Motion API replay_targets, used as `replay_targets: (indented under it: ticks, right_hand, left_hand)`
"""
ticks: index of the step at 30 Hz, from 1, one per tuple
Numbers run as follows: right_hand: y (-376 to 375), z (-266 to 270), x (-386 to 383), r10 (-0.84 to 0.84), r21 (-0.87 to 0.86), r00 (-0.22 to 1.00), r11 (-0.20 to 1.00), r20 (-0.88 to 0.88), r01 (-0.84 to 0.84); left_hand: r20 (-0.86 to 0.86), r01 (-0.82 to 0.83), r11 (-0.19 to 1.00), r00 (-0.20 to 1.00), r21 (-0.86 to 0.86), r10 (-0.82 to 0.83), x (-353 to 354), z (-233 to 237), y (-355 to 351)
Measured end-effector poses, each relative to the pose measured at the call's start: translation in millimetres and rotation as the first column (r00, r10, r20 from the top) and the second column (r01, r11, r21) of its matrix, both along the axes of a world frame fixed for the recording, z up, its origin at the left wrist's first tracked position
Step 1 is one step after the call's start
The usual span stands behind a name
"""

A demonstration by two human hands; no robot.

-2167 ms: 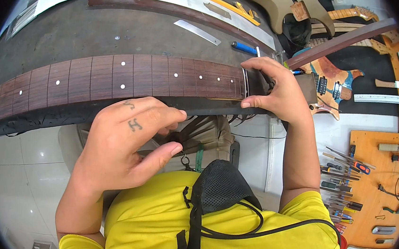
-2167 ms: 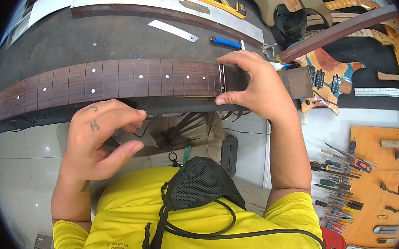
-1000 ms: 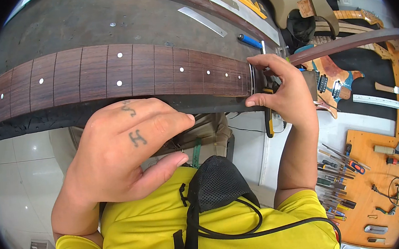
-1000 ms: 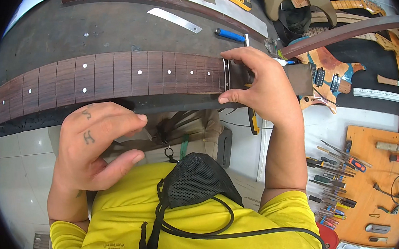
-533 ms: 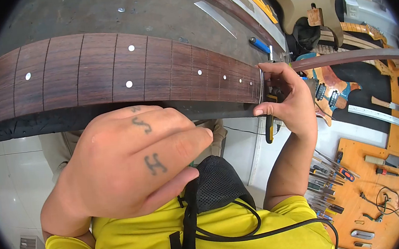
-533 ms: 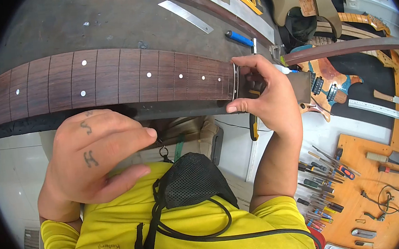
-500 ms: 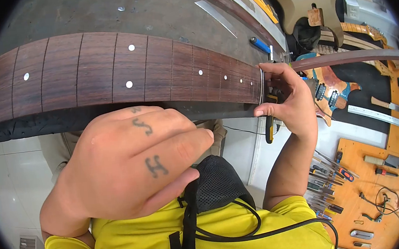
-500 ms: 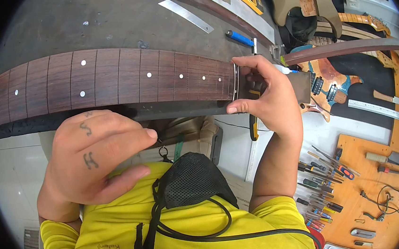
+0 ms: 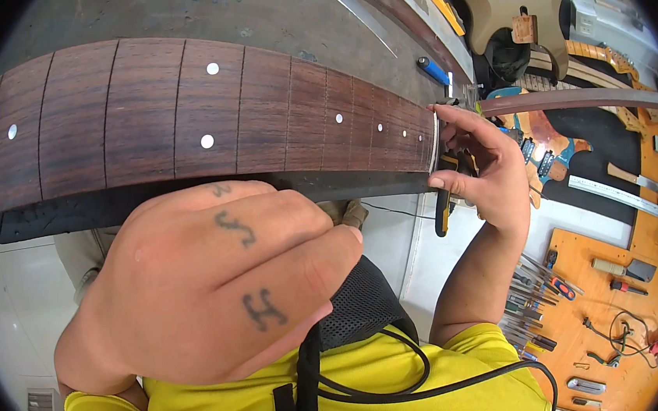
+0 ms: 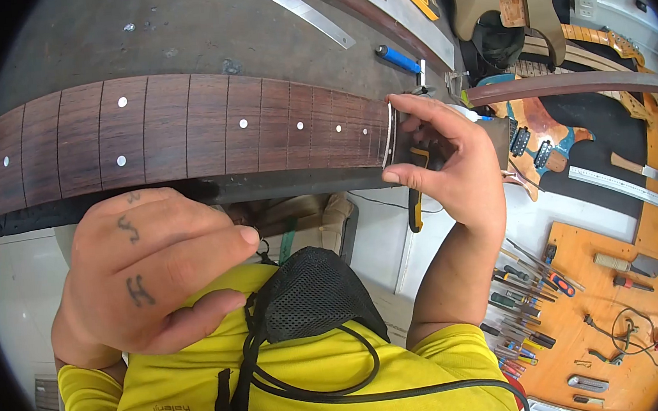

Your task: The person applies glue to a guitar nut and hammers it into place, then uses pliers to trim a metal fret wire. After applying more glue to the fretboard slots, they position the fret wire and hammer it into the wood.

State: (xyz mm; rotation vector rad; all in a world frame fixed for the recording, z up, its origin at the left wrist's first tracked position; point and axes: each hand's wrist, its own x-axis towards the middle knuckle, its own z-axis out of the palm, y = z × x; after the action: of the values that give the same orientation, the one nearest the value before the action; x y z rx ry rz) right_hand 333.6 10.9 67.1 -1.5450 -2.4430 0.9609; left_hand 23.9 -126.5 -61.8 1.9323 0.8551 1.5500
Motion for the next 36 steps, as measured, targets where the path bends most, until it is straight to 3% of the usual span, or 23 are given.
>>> replay_targets:
  ticks: [8,15,17,26,29,36]
  right_hand:
    - [1,1,-8,0.08,0.149,0.99,0.984,0.114,-0.097]
    - [7,8,-7,0.096,0.083,0.987,0.991,0.132,-0.108]
    - [10,11,-6,0.193,0.091,0.973,0.975,0.129,-0.205]
    - [14,22,-16,0.278,0.107,0.912,0.941,0.301,-0.322]
    - [20,24,-13,0.363,0.102,0.897,0.912,0.251,-0.398]
    - [20,26,-16,0.32,0.113,0.895,0.923,0.31,-0.369]
  left_hand:
    - [0.039,0.017,0.999,0.999,0.028,-0.018,0,1,4]
    - [0.031,0.005,1.0,1.0,0.026,-0.005,-1,2,4]
    - [0.033,0.005,1.0,0.999,0.028,-0.006,0,2,5]
    - [0.042,0.029,0.999,0.999,0.023,-0.03,-2,1,5]
    - [0.056,0.032,0.999,0.998,0.029,-0.034,-1,1,6]
    - [0.069,0.048,0.998,0.996,0.029,-0.05,-1,1,6]
